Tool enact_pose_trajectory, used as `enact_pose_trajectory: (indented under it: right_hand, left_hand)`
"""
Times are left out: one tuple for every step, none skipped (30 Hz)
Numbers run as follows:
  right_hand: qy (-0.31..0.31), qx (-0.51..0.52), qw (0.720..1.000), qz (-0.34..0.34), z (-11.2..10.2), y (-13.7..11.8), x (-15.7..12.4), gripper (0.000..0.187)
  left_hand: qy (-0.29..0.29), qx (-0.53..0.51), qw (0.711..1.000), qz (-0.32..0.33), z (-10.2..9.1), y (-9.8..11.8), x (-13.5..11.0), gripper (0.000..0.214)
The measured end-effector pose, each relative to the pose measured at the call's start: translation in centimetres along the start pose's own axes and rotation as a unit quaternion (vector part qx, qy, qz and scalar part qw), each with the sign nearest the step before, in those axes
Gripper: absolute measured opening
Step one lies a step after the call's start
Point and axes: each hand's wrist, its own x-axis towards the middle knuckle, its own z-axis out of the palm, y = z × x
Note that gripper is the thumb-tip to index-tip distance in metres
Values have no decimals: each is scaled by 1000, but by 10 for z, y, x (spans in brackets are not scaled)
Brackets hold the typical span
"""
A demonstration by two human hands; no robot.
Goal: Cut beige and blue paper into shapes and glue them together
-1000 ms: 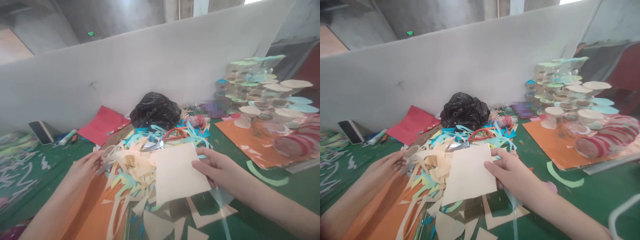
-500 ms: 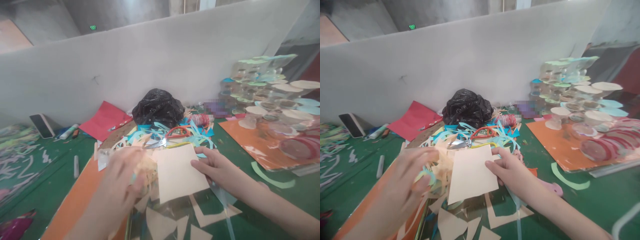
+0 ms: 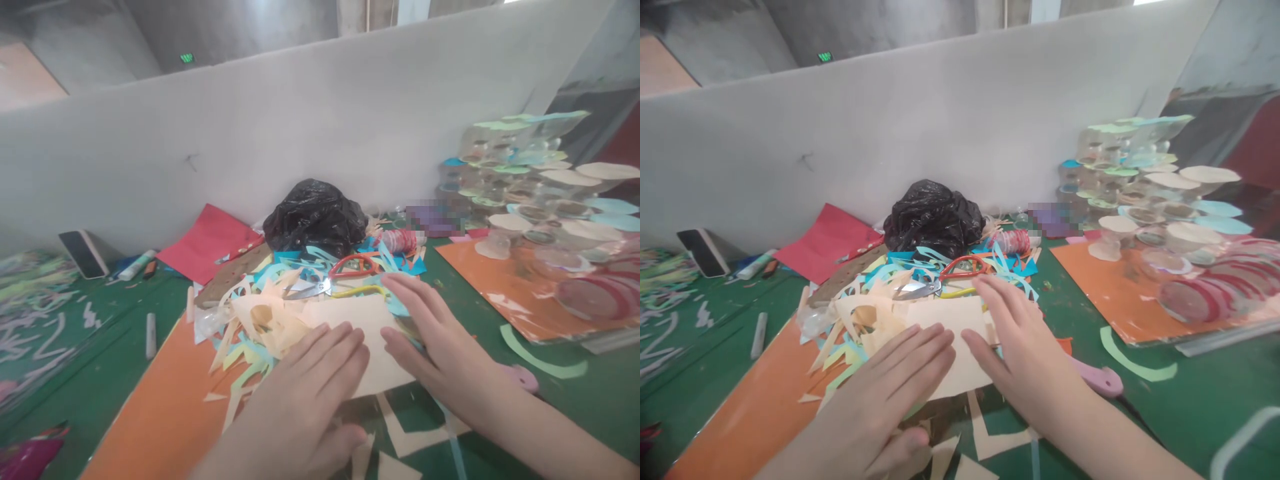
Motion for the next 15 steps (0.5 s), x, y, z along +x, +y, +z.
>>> enact_pose_trajectory:
  right_hand:
    - [-5,-29,998,-61,0,-1,-2,46]
    - [-17,-53,992,-113,0,-1,-4,46]
    - [-32,-73,985,-154,1,-2,-7,47]
    - [-47,-88,978,-184,3,-3,-9,48]
    - [-64,-100,972,-204,4,-4,-10,49]
    - [-80,-109,967,-217,5,-5,-11,50]
    - [-90,-115,964,-223,6,-6,-12,51]
    - [-96,-120,962,-225,7,-6,-13,53]
    - [-97,-122,962,-226,7,-7,-13,54]
    - [-99,-121,961,-227,7,-7,-13,56]
    - [-102,-118,961,-228,6,-8,-12,57]
    - [-108,-113,961,-228,6,-8,-12,57]
    - [-116,-109,961,-227,6,-8,-12,58]
    - [-124,-106,961,-225,6,-9,-12,57]
    - [-131,-105,961,-222,6,-9,-13,58]
  left_hand:
    - [3,3,1000,1,1,0,-1,62]
    - [9,5,1000,3,3,-1,-2,63]
    - [19,6,1000,4,4,-1,-4,64]
    - [29,5,1000,4,5,-1,-6,64]
    - [38,4,999,4,7,-2,-7,63]
    - [45,2,999,2,8,-3,-9,63]
    - [48,0,999,-1,9,-3,-11,63]
    - [48,-2,999,-3,10,-4,-13,63]
    - [45,-7,999,-5,11,-4,-14,63]
    - [43,-12,999,-6,12,-5,-16,63]
    - [44,-17,999,-6,13,-5,-16,64]
    - [48,-24,999,-5,14,-5,-17,65]
    - [53,-29,998,-4,14,-6,-17,64]
    - [60,-33,998,-3,15,-6,-18,63]
    - [66,-36,997,-2,16,-6,-18,62]
